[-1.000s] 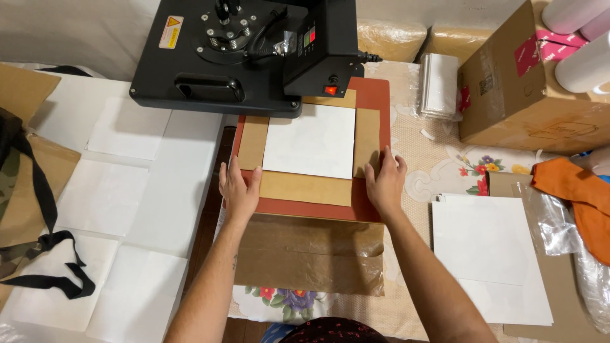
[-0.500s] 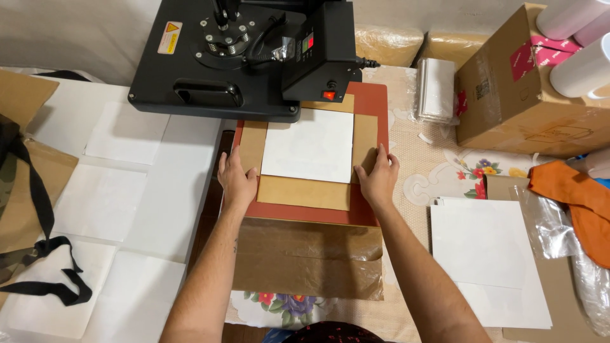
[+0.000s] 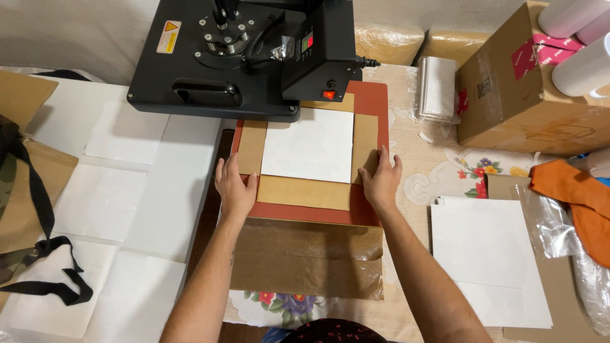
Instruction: Aligning a ceramic tile on a heat press, covering it with a protective sheet, and engaging the press lever for sublimation.
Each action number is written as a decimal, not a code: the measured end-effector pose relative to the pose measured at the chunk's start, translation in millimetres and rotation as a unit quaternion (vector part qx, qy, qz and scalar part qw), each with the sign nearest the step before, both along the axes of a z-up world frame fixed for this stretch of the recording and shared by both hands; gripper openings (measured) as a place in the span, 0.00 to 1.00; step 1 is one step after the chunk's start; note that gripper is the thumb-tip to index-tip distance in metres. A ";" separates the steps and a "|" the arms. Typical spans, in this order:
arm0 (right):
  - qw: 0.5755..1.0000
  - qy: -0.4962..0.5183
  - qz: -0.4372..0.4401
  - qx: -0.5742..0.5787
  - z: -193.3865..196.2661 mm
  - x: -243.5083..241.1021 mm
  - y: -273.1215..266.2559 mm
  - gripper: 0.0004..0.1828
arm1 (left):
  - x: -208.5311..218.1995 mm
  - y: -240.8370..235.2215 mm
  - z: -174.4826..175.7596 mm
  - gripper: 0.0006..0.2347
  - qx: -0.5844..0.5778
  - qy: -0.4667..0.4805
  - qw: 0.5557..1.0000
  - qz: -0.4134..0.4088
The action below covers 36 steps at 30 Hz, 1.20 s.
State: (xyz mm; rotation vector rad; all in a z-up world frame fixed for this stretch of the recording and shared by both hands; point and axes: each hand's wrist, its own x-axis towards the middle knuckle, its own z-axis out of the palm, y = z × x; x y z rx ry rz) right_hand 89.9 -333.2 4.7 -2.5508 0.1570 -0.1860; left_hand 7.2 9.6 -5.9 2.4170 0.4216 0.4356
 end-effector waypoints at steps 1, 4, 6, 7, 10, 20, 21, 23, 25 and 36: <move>1.000 -0.004 0.002 0.000 4.9 -2.9 -0.4 0.48 | -3.7 -4.5 5.1 0.28 0.000 -0.042 0.999 0.006; 0.999 -0.034 0.022 0.016 32.1 -32.9 -13.3 0.45 | -35.5 -43.4 44.1 0.14 0.039 -0.206 0.977 -0.032; 0.998 -0.046 0.024 0.021 29.5 -52.5 -37.3 0.44 | -60.7 -76.4 42.2 0.11 0.051 -0.265 0.958 -0.095; 0.998 -0.057 0.029 0.024 27.7 -64.8 -51.5 0.44 | -75.2 -94.8 40.5 0.09 0.062 -0.321 0.932 -0.153; 0.994 -0.040 -0.004 0.104 48.4 -109.0 -88.2 0.32 | -127.6 -138.1 45.6 0.06 0.024 -0.287 0.906 -0.310; 0.951 -0.001 0.304 -0.049 -42.4 -200.5 -128.8 0.12 | -169.9 -14.3 -81.3 0.17 0.272 0.173 0.921 -0.220; 0.929 -0.022 0.356 -0.095 -40.6 -197.4 -124.5 0.16 | -169.1 -0.4 -97.0 0.21 0.353 0.159 0.886 -0.256; 0.899 -0.046 0.414 -0.135 -44.2 -189.1 -117.8 0.21 | -168.8 14.4 -109.7 0.26 0.434 0.147 0.843 -0.281; 0.888 -0.028 0.418 -0.188 -53.2 -180.2 -113.6 0.20 | -163.3 15.5 -105.1 0.34 0.495 0.221 0.769 -0.340; 0.869 -0.097 0.446 -0.189 -85.5 -165.2 -128.7 0.13 | -162.3 12.1 -110.4 0.27 0.473 0.113 0.817 -0.311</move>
